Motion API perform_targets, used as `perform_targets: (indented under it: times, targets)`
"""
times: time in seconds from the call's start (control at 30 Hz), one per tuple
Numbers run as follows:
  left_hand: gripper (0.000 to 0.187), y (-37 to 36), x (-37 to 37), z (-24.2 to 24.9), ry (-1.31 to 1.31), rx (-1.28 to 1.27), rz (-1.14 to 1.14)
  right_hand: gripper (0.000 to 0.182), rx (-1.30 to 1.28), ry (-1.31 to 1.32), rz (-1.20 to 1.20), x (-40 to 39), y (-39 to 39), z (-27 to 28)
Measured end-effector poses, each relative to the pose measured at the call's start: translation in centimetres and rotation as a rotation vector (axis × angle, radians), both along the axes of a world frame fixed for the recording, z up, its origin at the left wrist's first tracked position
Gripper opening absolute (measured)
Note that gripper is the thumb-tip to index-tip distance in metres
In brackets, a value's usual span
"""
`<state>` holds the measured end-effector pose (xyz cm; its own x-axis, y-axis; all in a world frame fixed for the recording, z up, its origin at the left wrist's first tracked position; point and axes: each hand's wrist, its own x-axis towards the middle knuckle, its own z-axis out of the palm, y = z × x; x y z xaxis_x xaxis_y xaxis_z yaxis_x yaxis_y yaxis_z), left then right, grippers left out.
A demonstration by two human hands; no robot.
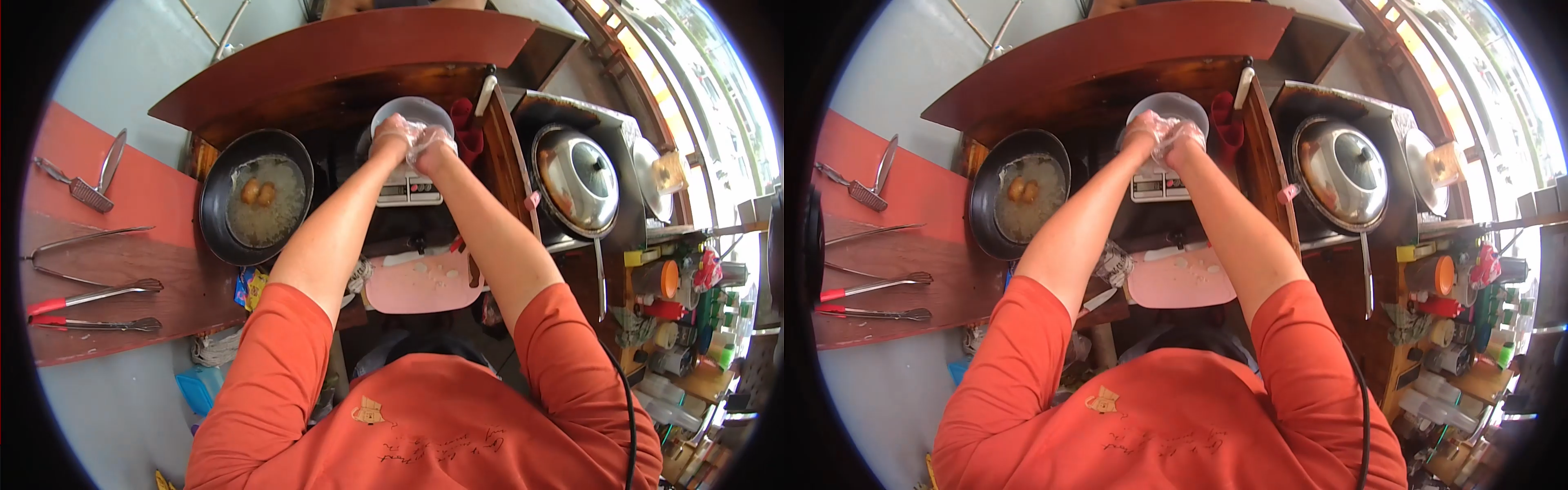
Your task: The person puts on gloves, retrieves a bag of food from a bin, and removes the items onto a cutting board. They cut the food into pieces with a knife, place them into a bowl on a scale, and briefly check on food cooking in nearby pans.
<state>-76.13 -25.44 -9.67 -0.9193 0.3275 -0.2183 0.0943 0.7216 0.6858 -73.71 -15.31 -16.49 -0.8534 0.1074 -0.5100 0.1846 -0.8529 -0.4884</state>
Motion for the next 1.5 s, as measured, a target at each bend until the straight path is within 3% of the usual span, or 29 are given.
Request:
perform_targets:
  times: [0.07, 0.13, 0.2, 0.27, 0.33, 0.37, 0.4, 0.53, 0.6, 0.67, 0.73, 0.8, 0.87, 0.93, 1.0, 1.07, 1.13, 1.17, 1.2, 1.23, 1.27, 1.3, 1.33, 1.4, 1.5]
  targets:
    - [0.050, 0.2, -1.2, 0.7, -0.104, -0.065, -0.027, 0.034, -0.073, 0.023, -0.033, -2.3, 1.5, -1.2]
    - [0.052, 0.3, -3.2, -2.8, 0.081, 0.052, -0.041, 0.040, -0.196, 0.094, -0.086, -2.9, 1.7, -2.7]
    - [0.051, 0.7, -4.1, -2.0, -0.191, 0.097, 0.058, 0.038, -0.216, -0.093, -0.140, 1.6, -1.1, 7.8]
    - [0.044, 0.2, -3.6, -2.1, -0.432, 0.477, 0.208, 0.041, -0.076, -0.244, -0.233, 2.0, -1.5, 9.4]
    - [0.039, 0.3, -4.6, -2.8, -0.468, 0.528, 0.229, 0.055, -0.101, -0.121, -0.107, 0.3, 1.0, 4.6]
    - [0.041, -0.5, -1.6, 1.1, -0.491, 0.679, 0.275, 0.066, 0.018, -0.202, -0.084, 2.7, -0.3, 8.7]
    - [0.041, -0.6, -1.8, 0.6, -0.492, 0.681, 0.280, 0.066, 0.019, -0.204, -0.080, 4.0, -0.9, 10.4]
    - [0.058, -1.2, -2.2, -0.1, -0.353, 0.606, 0.256, 0.072, -0.088, 0.013, -0.005, 5.0, -0.2, 10.6]
    - [0.063, -1.8, -2.0, 0.6, -0.291, 0.532, 0.266, 0.072, 0.025, -0.089, -0.028, 5.2, 0.1, 10.9]
    - [0.061, -2.1, -2.7, 0.8, -0.231, 0.293, 0.171, 0.070, 0.085, -0.097, -0.029, 5.0, 0.7, 10.4]
    - [0.065, -3.0, -2.7, 1.5, -0.164, 0.256, 0.044, 0.069, 0.213, -0.051, 0.006, 5.3, 1.2, 10.1]
    - [0.062, -3.9, -1.1, 3.3, 0.216, -0.035, -0.081, 0.068, 0.255, -0.091, 0.014, 5.5, 2.0, 9.2]
    - [0.055, -6.2, 1.5, 4.4, 0.466, 0.092, -0.094, 0.062, 0.352, 0.025, 0.033, 8.6, 1.3, 10.8]
    - [0.040, -9.1, 4.9, 4.7, 0.632, 0.240, -0.124, 0.059, 0.398, 0.076, 0.010, 11.8, 1.4, 8.9]
    - [0.023, -11.2, 10.3, 2.8, 0.452, 0.407, 0.023, 0.045, 0.498, 0.135, 0.215, 17.0, 0.9, 8.5]
    - [0.020, -12.7, 16.1, -0.4, 0.324, 0.381, 0.044, 0.038, 0.611, -0.013, 0.423, 21.7, 0.9, 6.2]
    - [0.016, -13.9, 20.5, -5.8, -0.001, 0.187, -0.082, 0.024, 1.359, 0.378, 0.688, 25.7, 2.2, -2.5]
    - [0.022, -14.5, 22.4, -9.6, 0.027, 0.024, -0.225, 0.024, 1.361, 0.377, 0.687, 27.0, 1.5, -3.4]
    - [0.030, -14.1, 24.5, -10.6, -0.079, -0.056, -0.280, 0.027, 1.442, 0.122, 0.728, 28.9, 0.2, -3.6]
    - [0.038, -14.1, 25.5, -13.8, 0.119, -0.165, -0.556, 0.033, 1.508, -0.139, 0.761, 30.7, -1.0, -3.9]
    - [0.038, -13.3, 26.1, -14.9, 0.120, -0.162, -0.557, 0.039, 1.562, -0.407, 0.785, 31.8, -1.5, -4.8]
    - [0.042, -12.1, 26.8, -15.6, 0.143, -0.273, -0.593, 0.044, 1.762, -0.246, 0.708, 32.9, -1.2, -8.5]
    - [0.045, -11.1, 27.2, -16.0, 0.166, -0.383, -0.627, 0.044, 1.767, -0.248, 0.706, 33.0, -1.2, -9.4]
    - [0.043, -9.8, 27.5, -16.9, 0.277, -0.340, -0.607, 0.045, 1.880, -0.230, 0.611, 33.3, -2.4, -10.5]
    - [0.038, -7.5, 27.1, -17.9, 0.202, -0.319, -0.558, 0.032, 1.785, -0.299, 0.649, 32.9, -2.4, -11.0]
